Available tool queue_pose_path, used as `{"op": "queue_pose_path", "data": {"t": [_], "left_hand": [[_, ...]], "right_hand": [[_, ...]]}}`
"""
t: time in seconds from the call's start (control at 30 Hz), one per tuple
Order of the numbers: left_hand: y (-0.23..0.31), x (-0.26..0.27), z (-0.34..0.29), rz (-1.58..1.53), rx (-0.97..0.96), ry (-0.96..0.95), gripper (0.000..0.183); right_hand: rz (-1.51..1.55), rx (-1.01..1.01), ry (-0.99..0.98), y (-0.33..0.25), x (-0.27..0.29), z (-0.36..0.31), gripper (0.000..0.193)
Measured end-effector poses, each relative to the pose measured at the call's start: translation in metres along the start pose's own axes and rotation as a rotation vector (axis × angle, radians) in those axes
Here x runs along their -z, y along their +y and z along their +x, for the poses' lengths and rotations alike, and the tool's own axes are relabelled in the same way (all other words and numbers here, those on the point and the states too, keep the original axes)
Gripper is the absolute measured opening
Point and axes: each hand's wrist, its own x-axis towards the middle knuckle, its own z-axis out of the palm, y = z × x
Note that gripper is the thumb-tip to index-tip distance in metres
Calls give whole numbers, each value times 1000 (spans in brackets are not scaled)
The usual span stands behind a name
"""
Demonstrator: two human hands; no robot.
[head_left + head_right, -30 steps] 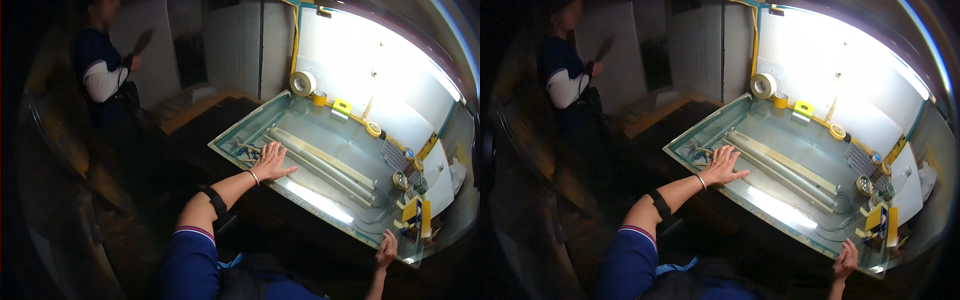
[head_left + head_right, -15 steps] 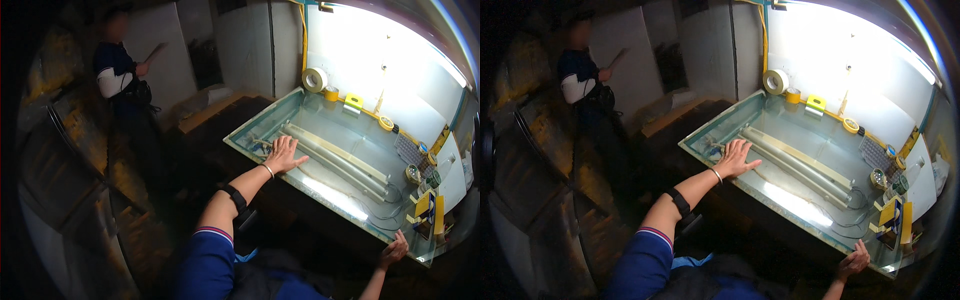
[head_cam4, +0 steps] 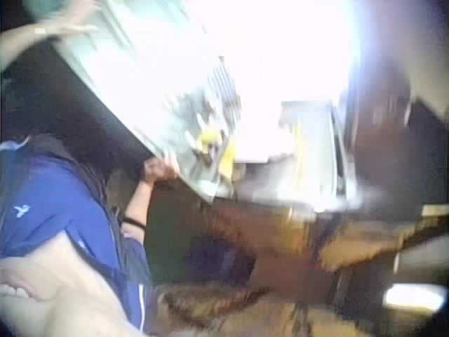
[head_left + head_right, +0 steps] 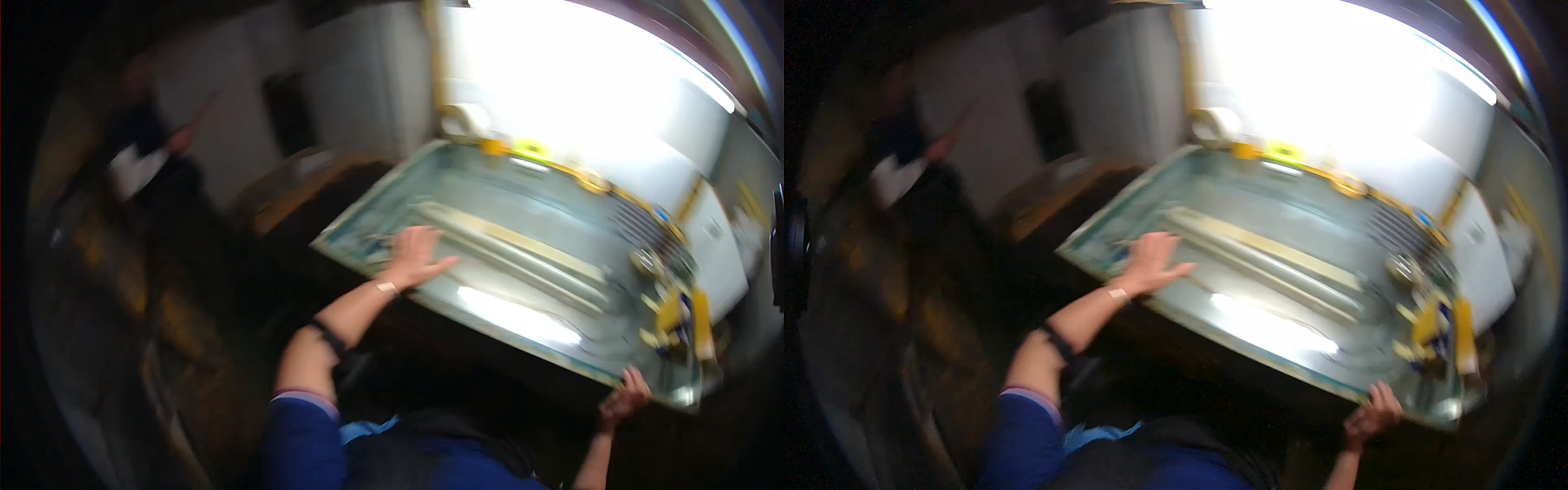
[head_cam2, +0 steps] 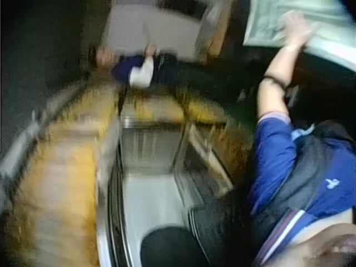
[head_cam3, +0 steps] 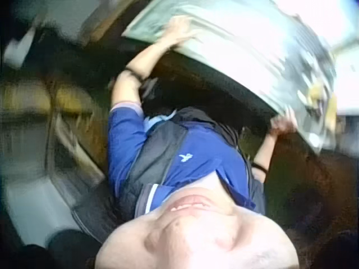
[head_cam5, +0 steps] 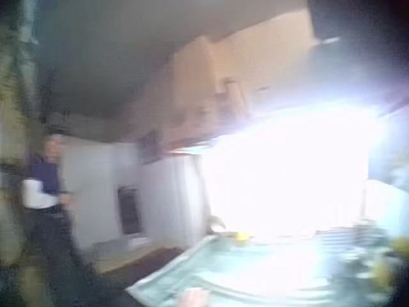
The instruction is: Cutting several metal grids into smaller pieces using scissors on a glass table.
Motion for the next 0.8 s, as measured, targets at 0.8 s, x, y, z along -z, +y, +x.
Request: {"op": "queue_pose_path", "data": {"t": [0.8], "left_hand": [[2,44,-7,89,116,-370,64]], "right_hand": [[650,-1622,38,233,-2,126,36]]}}
